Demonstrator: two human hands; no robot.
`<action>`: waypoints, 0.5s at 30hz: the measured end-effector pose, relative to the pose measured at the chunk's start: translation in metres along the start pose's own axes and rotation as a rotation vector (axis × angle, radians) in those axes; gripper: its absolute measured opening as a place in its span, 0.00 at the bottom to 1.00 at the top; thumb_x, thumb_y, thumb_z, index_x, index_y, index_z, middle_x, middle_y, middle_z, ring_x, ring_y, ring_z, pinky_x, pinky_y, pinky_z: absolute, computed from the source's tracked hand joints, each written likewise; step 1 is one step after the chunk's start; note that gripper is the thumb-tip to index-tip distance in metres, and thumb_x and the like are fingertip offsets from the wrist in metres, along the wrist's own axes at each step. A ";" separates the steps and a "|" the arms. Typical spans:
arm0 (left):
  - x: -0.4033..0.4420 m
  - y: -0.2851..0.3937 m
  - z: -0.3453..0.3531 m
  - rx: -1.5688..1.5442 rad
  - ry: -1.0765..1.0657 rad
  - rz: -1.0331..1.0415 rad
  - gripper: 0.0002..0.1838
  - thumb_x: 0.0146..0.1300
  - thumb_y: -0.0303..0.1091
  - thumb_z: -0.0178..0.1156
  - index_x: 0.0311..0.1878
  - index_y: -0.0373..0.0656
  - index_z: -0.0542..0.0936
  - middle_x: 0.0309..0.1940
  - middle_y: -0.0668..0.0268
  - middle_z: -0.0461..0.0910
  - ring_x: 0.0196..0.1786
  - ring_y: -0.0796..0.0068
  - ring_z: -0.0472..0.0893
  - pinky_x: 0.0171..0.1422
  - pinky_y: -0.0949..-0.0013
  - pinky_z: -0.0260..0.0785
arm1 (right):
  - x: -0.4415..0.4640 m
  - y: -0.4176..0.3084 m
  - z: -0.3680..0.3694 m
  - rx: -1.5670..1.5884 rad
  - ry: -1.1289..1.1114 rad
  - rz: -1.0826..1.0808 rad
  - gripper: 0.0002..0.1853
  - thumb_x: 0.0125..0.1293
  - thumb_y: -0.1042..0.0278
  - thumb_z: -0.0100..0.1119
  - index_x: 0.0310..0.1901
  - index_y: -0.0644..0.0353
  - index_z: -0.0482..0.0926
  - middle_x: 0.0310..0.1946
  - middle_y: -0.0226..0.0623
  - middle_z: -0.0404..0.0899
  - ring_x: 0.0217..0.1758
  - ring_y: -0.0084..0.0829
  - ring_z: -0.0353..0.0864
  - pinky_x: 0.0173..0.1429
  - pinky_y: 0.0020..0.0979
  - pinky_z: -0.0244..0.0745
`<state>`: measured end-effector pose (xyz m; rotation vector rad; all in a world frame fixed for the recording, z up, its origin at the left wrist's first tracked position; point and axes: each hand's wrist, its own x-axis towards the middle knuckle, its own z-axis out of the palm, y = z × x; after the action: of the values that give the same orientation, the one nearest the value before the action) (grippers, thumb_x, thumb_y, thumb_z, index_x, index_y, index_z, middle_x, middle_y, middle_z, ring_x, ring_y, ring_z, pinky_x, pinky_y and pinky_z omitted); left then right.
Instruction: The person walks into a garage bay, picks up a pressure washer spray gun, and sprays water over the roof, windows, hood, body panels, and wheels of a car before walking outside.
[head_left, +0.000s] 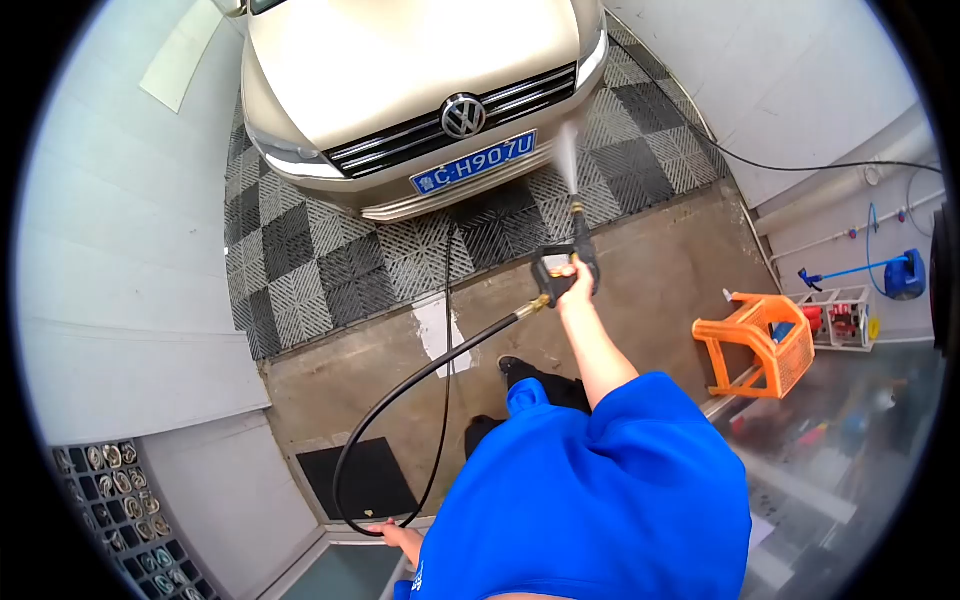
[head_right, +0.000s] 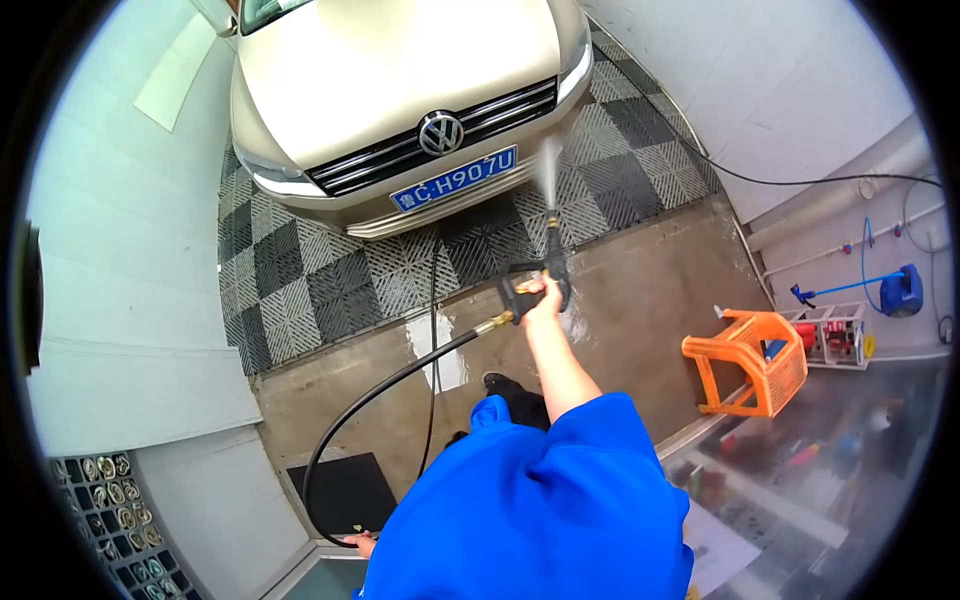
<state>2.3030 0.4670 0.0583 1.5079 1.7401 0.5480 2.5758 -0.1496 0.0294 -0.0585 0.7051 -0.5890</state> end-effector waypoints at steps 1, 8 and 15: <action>-0.031 0.000 -0.001 0.009 0.000 0.018 0.38 0.64 0.68 0.53 0.29 0.32 0.78 0.31 0.52 0.82 0.37 0.59 0.77 0.52 0.59 0.70 | 0.015 -0.028 -0.005 0.074 -0.044 0.014 0.18 0.65 0.62 0.54 0.18 0.50 0.64 0.13 0.28 0.67 0.20 0.30 0.69 0.38 0.39 0.72; -0.134 -0.055 -0.028 -0.056 0.015 0.203 0.34 0.67 0.62 0.56 0.19 0.40 0.67 0.17 0.66 0.67 0.23 0.69 0.66 0.30 0.63 0.64 | 0.044 -0.132 -0.015 0.121 -0.001 0.027 0.16 0.66 0.66 0.51 0.19 0.51 0.65 0.13 0.26 0.65 0.21 0.26 0.69 0.40 0.35 0.73; -0.234 -0.171 -0.120 -0.383 0.221 0.002 0.35 0.68 0.59 0.55 0.36 0.25 0.77 0.28 0.59 0.73 0.28 0.66 0.73 0.37 0.63 0.80 | 0.036 -0.143 -0.022 -0.470 -0.097 0.446 0.15 0.61 0.66 0.56 0.17 0.57 0.68 0.13 0.38 0.70 0.24 0.41 0.76 0.40 0.41 0.76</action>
<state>2.1059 0.2235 0.0678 1.2130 1.6759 1.0182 2.5140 -0.2858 0.0261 -0.3548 0.7215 0.0145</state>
